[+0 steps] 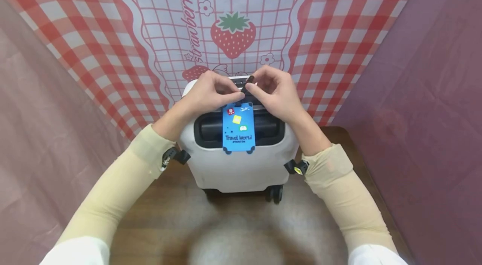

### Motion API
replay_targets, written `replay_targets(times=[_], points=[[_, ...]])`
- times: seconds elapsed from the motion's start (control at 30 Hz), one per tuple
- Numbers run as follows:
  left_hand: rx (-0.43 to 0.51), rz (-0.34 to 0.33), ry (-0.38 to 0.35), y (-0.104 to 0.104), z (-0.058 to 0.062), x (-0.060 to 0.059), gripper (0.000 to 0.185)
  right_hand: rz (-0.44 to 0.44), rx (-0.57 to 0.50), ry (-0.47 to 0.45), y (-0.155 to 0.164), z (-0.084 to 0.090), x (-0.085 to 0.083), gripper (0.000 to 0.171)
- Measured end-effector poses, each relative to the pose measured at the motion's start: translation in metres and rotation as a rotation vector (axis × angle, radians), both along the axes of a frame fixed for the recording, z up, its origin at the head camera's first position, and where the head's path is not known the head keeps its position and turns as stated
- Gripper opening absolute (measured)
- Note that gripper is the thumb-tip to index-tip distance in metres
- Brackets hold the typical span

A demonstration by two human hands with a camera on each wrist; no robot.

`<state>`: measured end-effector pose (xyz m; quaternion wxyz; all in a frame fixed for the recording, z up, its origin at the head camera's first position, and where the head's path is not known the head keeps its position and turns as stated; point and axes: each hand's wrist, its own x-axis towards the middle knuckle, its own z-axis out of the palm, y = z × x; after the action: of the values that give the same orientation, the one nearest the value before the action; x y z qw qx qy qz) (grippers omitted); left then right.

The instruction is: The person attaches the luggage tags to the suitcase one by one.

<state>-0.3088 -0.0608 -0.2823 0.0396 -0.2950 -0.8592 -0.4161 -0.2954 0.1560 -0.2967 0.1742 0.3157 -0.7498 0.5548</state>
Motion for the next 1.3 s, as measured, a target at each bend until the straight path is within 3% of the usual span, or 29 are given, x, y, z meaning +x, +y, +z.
replay_targets(times=[0.17,0.4,0.63,0.9,1.03,1.13,1.3], points=[[-0.014,-0.004,0.01,0.0,-0.001,0.0,0.016,-0.034,0.049,-0.013,-0.001,-0.001,0.002,0.008],[-0.017,-0.018,0.095,0.001,-0.003,0.002,0.014,-0.011,-0.005,0.056,-0.001,-0.003,0.005,0.006],[-0.023,-0.055,0.076,0.008,-0.003,0.003,0.014,-0.051,-0.035,0.104,0.005,-0.005,0.01,0.006],[-0.042,-0.011,0.09,0.007,-0.003,-0.005,0.017,-0.076,0.025,0.025,0.006,-0.002,0.003,0.01],[-0.031,0.015,0.057,0.003,-0.004,-0.01,0.018,-0.103,0.038,-0.02,0.001,-0.004,-0.006,0.011],[-0.039,0.018,0.029,0.0,-0.007,-0.014,0.02,-0.131,0.059,-0.051,-0.001,-0.007,-0.011,0.011],[-0.032,0.007,0.049,-0.005,-0.009,-0.023,0.019,-0.144,0.065,-0.064,-0.007,-0.009,-0.017,0.012]])
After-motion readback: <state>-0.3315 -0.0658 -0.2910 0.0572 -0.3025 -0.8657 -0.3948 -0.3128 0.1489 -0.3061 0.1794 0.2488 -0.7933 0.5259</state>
